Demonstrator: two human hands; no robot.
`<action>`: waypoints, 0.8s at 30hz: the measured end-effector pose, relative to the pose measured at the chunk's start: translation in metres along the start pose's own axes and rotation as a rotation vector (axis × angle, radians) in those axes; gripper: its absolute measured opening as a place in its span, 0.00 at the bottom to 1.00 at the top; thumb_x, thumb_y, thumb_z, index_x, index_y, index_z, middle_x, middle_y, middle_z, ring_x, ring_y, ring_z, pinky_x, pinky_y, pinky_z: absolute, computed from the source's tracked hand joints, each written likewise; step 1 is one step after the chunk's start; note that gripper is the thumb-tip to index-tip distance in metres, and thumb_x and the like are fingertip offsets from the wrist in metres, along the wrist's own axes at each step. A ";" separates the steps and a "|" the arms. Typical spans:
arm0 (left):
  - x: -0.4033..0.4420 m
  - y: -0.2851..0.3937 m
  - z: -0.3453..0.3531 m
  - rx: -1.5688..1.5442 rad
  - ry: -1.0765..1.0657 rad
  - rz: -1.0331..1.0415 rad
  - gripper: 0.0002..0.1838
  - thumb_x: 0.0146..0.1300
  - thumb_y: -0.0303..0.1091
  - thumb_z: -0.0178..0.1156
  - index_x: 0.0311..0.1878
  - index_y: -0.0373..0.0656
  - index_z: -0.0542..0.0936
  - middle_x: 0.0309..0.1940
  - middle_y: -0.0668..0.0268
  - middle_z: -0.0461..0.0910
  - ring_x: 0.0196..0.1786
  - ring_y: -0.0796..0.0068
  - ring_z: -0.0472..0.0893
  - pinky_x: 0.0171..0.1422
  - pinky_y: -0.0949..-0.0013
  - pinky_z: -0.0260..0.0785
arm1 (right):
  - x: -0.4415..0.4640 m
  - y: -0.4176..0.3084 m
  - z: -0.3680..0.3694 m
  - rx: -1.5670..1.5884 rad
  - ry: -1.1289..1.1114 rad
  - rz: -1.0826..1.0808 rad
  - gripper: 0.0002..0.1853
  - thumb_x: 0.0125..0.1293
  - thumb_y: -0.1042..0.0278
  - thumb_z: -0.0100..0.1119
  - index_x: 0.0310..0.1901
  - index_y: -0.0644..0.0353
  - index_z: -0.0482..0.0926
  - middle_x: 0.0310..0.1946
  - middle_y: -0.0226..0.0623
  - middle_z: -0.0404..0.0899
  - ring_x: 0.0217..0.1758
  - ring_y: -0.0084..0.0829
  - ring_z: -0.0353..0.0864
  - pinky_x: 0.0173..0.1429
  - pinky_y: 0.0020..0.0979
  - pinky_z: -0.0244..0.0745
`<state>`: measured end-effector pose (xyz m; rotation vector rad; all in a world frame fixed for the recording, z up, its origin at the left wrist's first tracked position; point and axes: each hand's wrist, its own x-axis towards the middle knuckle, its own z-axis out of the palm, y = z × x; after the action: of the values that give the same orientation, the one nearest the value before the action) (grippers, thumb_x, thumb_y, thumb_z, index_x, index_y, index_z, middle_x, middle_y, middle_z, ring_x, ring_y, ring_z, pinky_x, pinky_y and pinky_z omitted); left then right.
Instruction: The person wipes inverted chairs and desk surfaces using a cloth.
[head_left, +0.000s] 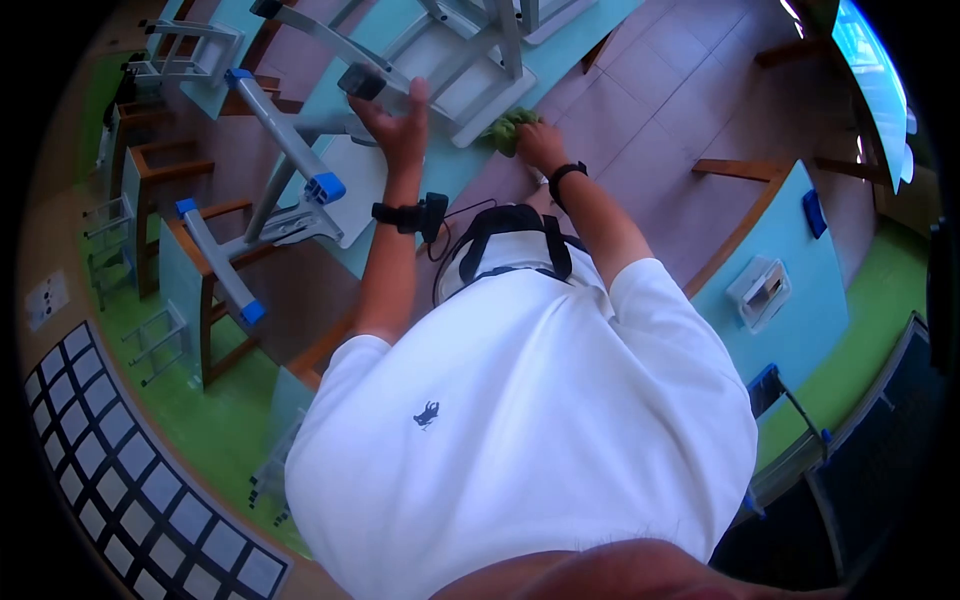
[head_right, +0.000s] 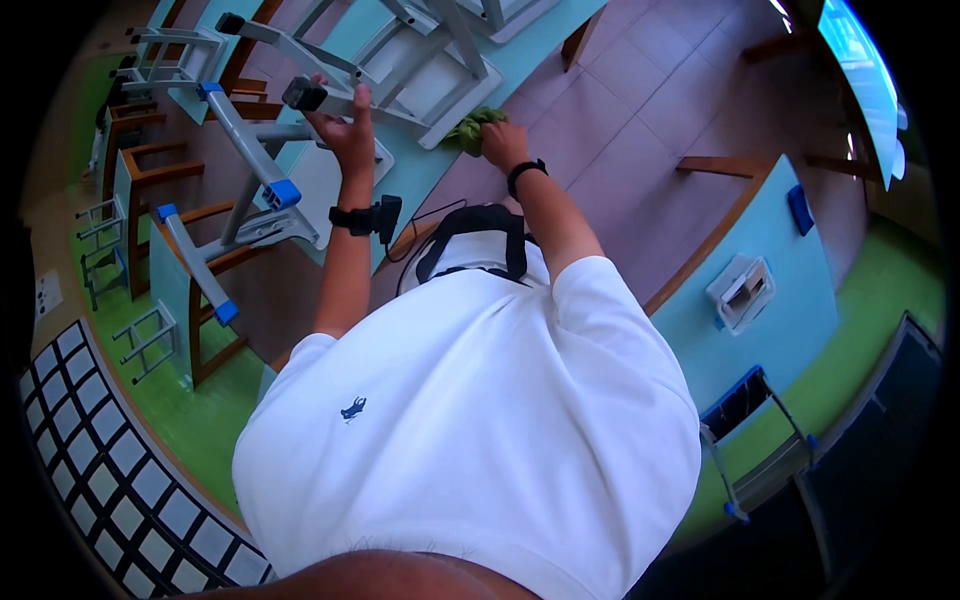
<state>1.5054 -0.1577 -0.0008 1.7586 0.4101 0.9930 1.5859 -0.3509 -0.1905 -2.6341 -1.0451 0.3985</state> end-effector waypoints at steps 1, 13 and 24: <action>0.003 0.002 0.007 -0.079 0.041 -0.042 0.28 0.60 0.37 0.66 0.58 0.41 0.65 0.61 0.58 0.65 0.61 0.63 0.70 0.66 0.60 0.64 | 0.008 0.006 -0.004 -0.021 -0.005 -0.016 0.08 0.57 0.67 0.53 0.34 0.53 0.82 0.35 0.40 0.83 0.46 0.42 0.80 0.38 0.45 0.78; 0.017 0.042 0.012 0.005 0.145 -0.124 0.09 0.63 0.34 0.62 0.36 0.39 0.74 0.36 0.57 0.82 0.46 0.64 0.83 0.61 0.59 0.70 | 0.090 0.123 -0.057 -0.173 0.019 -0.048 0.07 0.58 0.65 0.57 0.36 0.54 0.80 0.40 0.36 0.82 0.46 0.41 0.81 0.41 0.42 0.78; 0.019 0.028 0.016 -0.219 0.248 -0.138 0.08 0.61 0.31 0.57 0.35 0.45 0.67 0.26 0.68 0.69 0.24 0.79 0.69 0.31 0.73 0.65 | 0.096 0.134 -0.055 0.239 0.066 -0.016 0.10 0.55 0.65 0.55 0.36 0.57 0.82 0.38 0.44 0.82 0.44 0.49 0.80 0.47 0.48 0.77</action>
<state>1.5244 -0.1661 0.0309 1.3981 0.5505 1.1160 1.7551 -0.3862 -0.2018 -2.4091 -0.9341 0.4036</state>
